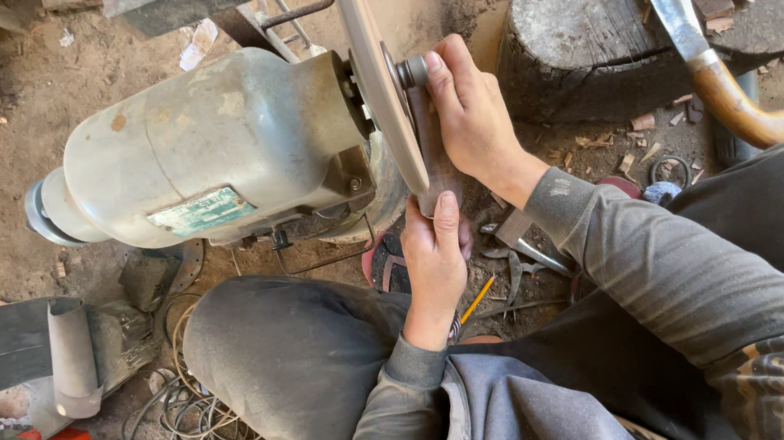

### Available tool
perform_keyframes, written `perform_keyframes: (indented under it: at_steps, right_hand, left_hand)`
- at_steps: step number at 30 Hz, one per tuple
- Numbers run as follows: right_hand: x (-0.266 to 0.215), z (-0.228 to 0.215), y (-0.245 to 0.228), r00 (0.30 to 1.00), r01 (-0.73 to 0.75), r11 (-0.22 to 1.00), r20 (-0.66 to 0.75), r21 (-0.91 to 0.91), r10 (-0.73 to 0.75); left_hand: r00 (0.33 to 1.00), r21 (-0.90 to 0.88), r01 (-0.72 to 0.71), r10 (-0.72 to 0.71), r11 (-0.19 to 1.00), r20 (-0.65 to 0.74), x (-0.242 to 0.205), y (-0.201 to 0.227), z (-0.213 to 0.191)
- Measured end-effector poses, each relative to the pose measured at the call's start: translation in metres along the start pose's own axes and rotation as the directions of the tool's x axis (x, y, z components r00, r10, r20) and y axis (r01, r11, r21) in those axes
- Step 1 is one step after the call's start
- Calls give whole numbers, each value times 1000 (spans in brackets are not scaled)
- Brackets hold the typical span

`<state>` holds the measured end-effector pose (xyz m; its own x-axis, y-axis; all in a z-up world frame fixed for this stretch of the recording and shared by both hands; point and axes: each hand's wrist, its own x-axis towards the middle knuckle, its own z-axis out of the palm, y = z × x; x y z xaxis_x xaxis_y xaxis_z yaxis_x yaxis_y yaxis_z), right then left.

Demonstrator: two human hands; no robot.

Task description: The person holds a small rectangular wooden block against a rotating grinding wheel, repeatedly pressing and rotating the block to smooth its edges and surfaces. The person adjusts the block's orientation frequently to work different sides.

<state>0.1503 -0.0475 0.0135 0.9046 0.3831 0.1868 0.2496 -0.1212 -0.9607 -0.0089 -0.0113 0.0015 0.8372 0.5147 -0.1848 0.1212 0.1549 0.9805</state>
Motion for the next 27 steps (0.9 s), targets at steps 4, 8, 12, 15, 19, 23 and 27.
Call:
perform_keyframes:
  at_steps: [4,8,12,15,19,23,27]
  right_hand:
    - [-1,-1,-2,999,42,999,-2,-28,-42]
    - [-5,-2,-5,1000,8,998,21,-66,-6]
    - [-7,-3,-9,998,-17,997,60,-77,22]
    - [-10,-4,-11,998,10,994,57,-110,-4]
    - [-14,-5,-11,997,-2,990,72,-141,12]
    - [-18,-5,-11,997,4,981,81,-191,11]
    - [-23,-7,-12,996,16,976,92,-219,5]
  left_hand:
    - [1000,-1,4,-4,1000,8,-2,1,0]
    - [1000,-30,16,-15,999,13,-6,3,0]
    - [1000,-6,16,-16,1000,27,-9,3,0]
    - [999,-35,5,-3,999,38,-12,0,-1]
    - [999,-69,34,-32,997,33,-17,-7,-2]
    - [997,-112,71,-69,991,22,-22,-13,-1]
    - [998,-135,61,-57,989,33,-29,-19,-2]
